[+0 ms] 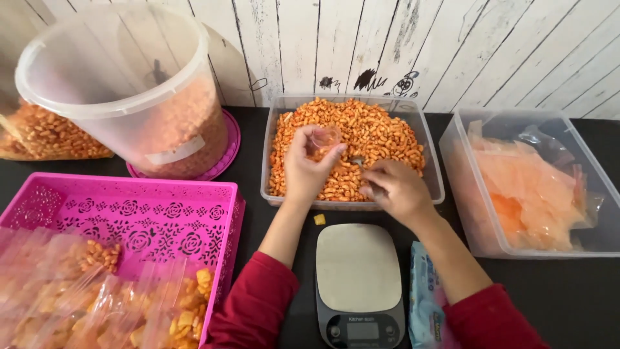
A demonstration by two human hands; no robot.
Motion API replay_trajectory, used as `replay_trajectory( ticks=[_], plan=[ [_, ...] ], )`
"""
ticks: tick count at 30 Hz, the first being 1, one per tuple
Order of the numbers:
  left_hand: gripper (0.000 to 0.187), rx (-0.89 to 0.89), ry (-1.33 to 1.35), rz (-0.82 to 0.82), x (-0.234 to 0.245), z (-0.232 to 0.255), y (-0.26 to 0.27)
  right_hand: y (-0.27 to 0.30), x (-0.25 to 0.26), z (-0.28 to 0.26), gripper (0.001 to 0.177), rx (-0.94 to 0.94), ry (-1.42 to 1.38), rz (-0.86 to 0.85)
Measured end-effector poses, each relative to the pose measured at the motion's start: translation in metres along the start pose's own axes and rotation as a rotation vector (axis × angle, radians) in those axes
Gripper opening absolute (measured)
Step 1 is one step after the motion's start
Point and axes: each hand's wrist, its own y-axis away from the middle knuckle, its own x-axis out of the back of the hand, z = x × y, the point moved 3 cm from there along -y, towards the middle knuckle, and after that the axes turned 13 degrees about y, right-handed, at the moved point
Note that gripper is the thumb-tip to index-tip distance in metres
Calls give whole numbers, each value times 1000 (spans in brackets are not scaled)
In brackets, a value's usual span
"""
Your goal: The person is portioning orange snacks into small plastic bags using a spoon, weighing each bag on a digital scale to ensure consistency, and then neatly arranging the filled bags into a pink plastic basket.
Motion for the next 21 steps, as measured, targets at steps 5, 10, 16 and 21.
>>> replay_trajectory(
  ticks=[5, 10, 16, 21],
  plan=[
    [49, 34, -16, -12, 1, 5, 15, 10, 20, -20, 53, 68, 16, -25],
    [49, 8, -99, -29, -3, 25, 37, 6, 41, -44, 45, -302, -296, -1],
    [46, 30, -215, -181, -10, 54, 65, -7, 65, -68, 14, -680, -480, 6],
    [12, 202, 15, -280, -3, 70, 78, 14, 66, -66, 12, -681, -485, 59]
  ],
)
